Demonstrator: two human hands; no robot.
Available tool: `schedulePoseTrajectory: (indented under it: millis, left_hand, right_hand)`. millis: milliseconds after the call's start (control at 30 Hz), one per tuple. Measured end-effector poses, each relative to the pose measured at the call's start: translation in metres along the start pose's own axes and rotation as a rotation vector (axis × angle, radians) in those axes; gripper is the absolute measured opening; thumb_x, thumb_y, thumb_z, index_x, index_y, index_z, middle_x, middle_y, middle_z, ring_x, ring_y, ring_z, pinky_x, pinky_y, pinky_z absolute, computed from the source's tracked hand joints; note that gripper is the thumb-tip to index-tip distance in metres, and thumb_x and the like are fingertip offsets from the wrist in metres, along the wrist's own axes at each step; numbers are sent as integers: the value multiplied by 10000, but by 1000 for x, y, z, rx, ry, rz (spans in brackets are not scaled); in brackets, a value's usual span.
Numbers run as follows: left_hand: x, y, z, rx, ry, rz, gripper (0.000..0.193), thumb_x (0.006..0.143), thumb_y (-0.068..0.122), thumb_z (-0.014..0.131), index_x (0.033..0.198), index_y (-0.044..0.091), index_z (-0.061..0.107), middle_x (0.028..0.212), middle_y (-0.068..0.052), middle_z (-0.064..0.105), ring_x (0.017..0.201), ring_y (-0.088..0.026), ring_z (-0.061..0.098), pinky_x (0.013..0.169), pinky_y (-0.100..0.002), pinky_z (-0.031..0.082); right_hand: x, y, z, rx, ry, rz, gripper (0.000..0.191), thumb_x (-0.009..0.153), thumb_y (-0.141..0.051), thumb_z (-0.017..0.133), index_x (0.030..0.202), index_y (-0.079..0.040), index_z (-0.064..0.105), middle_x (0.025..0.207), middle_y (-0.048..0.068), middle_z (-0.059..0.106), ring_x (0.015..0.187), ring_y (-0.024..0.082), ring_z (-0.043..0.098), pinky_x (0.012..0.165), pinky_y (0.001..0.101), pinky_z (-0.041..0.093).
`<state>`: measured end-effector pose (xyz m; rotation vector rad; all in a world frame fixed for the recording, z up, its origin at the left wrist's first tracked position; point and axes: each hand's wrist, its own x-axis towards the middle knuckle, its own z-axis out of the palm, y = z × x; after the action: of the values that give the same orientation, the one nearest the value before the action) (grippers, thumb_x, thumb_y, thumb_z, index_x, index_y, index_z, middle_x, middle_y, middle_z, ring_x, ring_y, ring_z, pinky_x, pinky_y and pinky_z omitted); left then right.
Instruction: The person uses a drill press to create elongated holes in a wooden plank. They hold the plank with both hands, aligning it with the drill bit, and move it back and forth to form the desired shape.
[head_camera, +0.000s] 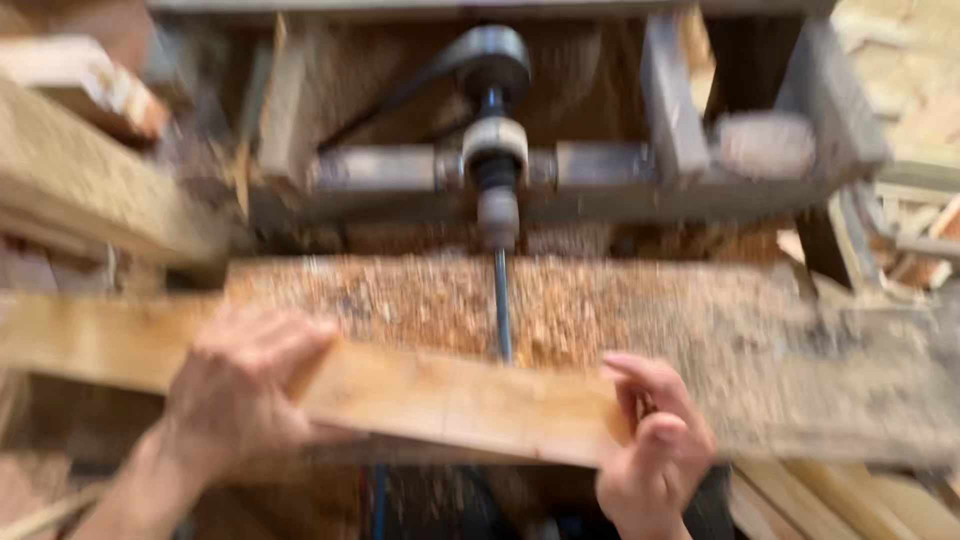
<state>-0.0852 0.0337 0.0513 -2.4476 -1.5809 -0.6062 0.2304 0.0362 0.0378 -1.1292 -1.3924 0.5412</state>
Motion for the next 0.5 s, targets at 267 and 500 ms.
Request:
schedulePoseTrajectory:
  millis: [267,500]
  left_hand:
    - [-23,3,5,-76,64,-12,811,617,868,607,929,124,695,852,-80,741,751,-211,679,776,-438,510]
    - [-34,16,-3,-75,-157,-220,887,472,836,817,957,99,717,858,-72,730,730,-218,663,742,-439,486]
  right_hand:
    - [-11,33,-15,-101,-44,8,715,1070,-617,299,1053,-15,684,749,-4,594,587,50,458,507,214,311]
    - [-13,35,-22,-11,-82,-38,677,1097,-603,339,1098,-17,678,787,7,620,605,50,461,520,223,300]
